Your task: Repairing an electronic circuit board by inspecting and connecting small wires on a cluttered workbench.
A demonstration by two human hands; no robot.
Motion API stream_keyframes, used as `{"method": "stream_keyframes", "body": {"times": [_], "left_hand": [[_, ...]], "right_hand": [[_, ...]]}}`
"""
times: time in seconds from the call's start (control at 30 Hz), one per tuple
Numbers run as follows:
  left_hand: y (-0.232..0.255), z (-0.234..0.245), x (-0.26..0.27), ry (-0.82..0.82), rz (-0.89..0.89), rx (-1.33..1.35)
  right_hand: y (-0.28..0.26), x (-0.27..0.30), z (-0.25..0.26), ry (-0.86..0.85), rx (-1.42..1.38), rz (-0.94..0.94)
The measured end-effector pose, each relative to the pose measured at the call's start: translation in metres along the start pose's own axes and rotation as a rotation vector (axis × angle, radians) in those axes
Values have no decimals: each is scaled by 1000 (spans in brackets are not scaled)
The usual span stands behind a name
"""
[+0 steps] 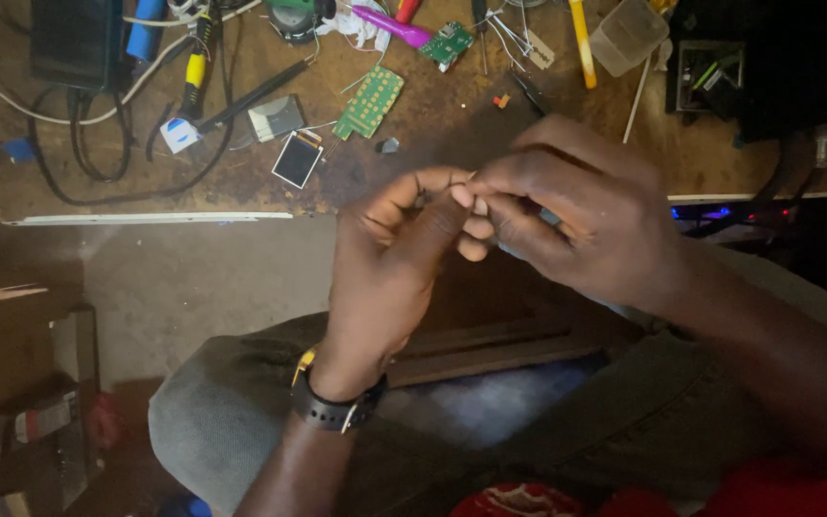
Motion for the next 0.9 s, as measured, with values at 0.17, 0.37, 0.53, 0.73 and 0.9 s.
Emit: {"method": "stream_keyframes", "body": {"times": [0.17, 0.37, 0.53, 0.73, 0.9], "left_hand": [[-4, 2, -3, -10, 6, 49], [-4, -2, -4, -28, 3, 42], [-9, 7, -9, 20, 20, 14], [28, 37, -9, 286, -129, -512], [25, 34, -9, 250, -166, -469]], "right_hand": [[4, -1, 1, -17, -33, -32], [18, -2, -2, -72, -106, -96], [40, -5, -12, -137, -182, -150], [119, 29, -68, -282, -47, -202], [152, 41, -112, -322, -22, -222]]}}
Point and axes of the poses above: each hand's wrist, its own x-axis away from the middle knuckle, its own z-axis out of the back of the hand, y = z × x, the point moved 10 cm from there along -x, towards the middle knuckle, and after that the axes turned 3 degrees about x, right-handed, at the moved point
